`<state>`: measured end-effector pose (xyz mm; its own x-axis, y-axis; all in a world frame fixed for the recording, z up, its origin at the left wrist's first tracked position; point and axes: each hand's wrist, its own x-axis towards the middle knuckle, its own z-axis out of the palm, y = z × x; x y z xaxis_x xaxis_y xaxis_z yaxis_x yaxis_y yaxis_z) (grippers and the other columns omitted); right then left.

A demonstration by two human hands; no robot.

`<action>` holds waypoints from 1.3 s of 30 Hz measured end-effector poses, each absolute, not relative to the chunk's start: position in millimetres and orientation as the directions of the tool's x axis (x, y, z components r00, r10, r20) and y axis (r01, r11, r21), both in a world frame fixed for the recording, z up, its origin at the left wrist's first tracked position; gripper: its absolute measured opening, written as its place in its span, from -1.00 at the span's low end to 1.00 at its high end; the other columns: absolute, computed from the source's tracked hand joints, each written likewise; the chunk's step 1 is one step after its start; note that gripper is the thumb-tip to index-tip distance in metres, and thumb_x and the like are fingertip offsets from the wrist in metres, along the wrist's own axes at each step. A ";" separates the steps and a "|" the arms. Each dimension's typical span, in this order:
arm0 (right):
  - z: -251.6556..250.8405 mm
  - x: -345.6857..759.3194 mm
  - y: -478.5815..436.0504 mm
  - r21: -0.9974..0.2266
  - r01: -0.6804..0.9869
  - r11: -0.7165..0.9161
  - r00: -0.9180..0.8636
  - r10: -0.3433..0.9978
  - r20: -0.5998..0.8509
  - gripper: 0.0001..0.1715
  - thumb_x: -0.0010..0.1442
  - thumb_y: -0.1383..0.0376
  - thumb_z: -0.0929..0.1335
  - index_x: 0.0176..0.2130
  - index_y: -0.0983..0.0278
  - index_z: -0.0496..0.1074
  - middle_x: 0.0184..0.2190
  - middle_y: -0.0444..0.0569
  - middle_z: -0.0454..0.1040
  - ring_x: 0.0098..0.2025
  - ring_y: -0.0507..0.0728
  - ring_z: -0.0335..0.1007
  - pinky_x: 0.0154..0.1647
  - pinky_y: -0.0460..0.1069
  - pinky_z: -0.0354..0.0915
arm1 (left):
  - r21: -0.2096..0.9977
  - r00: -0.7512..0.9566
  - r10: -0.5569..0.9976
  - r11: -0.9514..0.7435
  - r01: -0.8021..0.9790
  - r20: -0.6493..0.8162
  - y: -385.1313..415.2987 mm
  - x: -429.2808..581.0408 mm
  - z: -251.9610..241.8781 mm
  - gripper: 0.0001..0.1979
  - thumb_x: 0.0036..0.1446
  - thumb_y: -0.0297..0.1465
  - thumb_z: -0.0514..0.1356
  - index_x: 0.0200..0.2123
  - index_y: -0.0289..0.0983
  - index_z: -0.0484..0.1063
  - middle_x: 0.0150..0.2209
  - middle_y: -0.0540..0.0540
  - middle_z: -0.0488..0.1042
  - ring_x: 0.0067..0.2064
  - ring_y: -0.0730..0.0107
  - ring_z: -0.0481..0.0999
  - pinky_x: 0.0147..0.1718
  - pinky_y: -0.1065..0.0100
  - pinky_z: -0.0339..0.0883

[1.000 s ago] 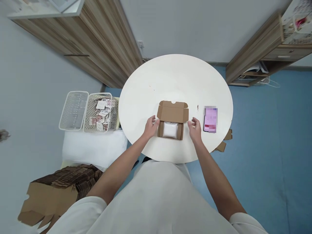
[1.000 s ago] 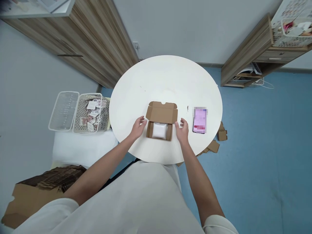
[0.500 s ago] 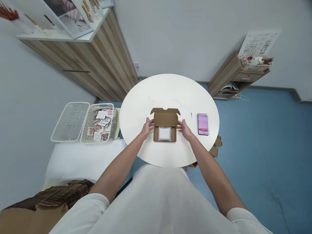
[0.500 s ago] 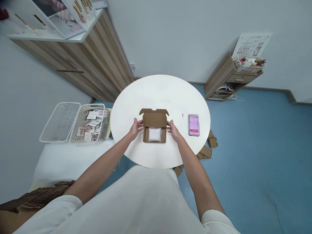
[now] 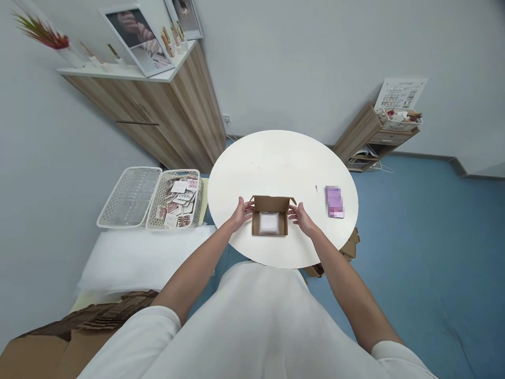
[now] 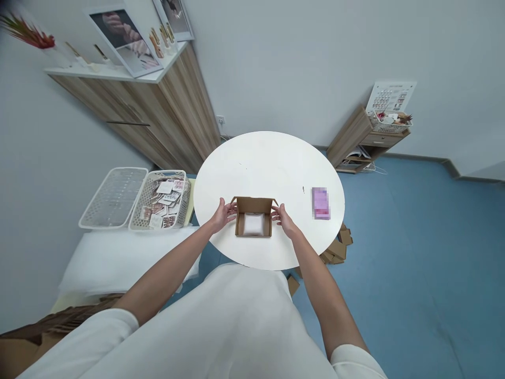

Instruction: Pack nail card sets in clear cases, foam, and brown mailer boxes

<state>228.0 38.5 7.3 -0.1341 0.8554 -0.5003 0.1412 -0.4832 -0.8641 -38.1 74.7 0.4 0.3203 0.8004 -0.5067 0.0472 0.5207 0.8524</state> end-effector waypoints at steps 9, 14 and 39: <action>7.1 218.9 6.0 -0.858 0.194 -0.476 -0.147 0.850 -0.505 -0.22 0.09 -0.21 -0.05 0.10 0.08 0.19 0.00 -0.03 0.33 -0.02 0.16 0.24 -0.02 0.11 0.11 | 0.914 0.384 0.830 0.355 0.196 -0.405 43.5 -51.0 -5.8 -0.32 0.10 0.06 -0.31 -0.03 -0.24 0.31 0.07 -0.19 0.28 0.09 0.19 0.25 -0.02 0.18 0.16; 13.5 208.8 -10.4 -0.858 0.283 -0.428 -0.118 0.873 -0.474 -0.26 0.09 -0.19 0.04 0.08 0.13 0.23 0.11 -0.02 0.21 0.06 0.20 0.16 0.03 0.14 0.09 | 0.888 0.376 0.887 0.078 0.452 -0.269 34.3 -47.6 -9.3 -0.44 0.12 -0.03 -0.16 -0.06 -0.29 0.34 0.05 -0.22 0.28 0.10 0.15 0.20 0.05 0.16 0.07; -23.1 188.2 -62.0 -0.733 0.603 -0.315 0.105 0.942 -0.319 -0.29 0.06 -0.04 0.20 0.13 0.21 0.07 0.11 0.06 0.19 0.15 0.22 0.07 0.09 0.17 0.04 | 0.674 0.347 0.893 -0.070 0.735 -0.286 -11.7 -59.7 -25.4 -0.31 -0.04 -0.15 0.13 0.15 -0.22 0.04 0.14 -0.22 0.17 0.18 0.03 0.08 0.07 0.02 -0.05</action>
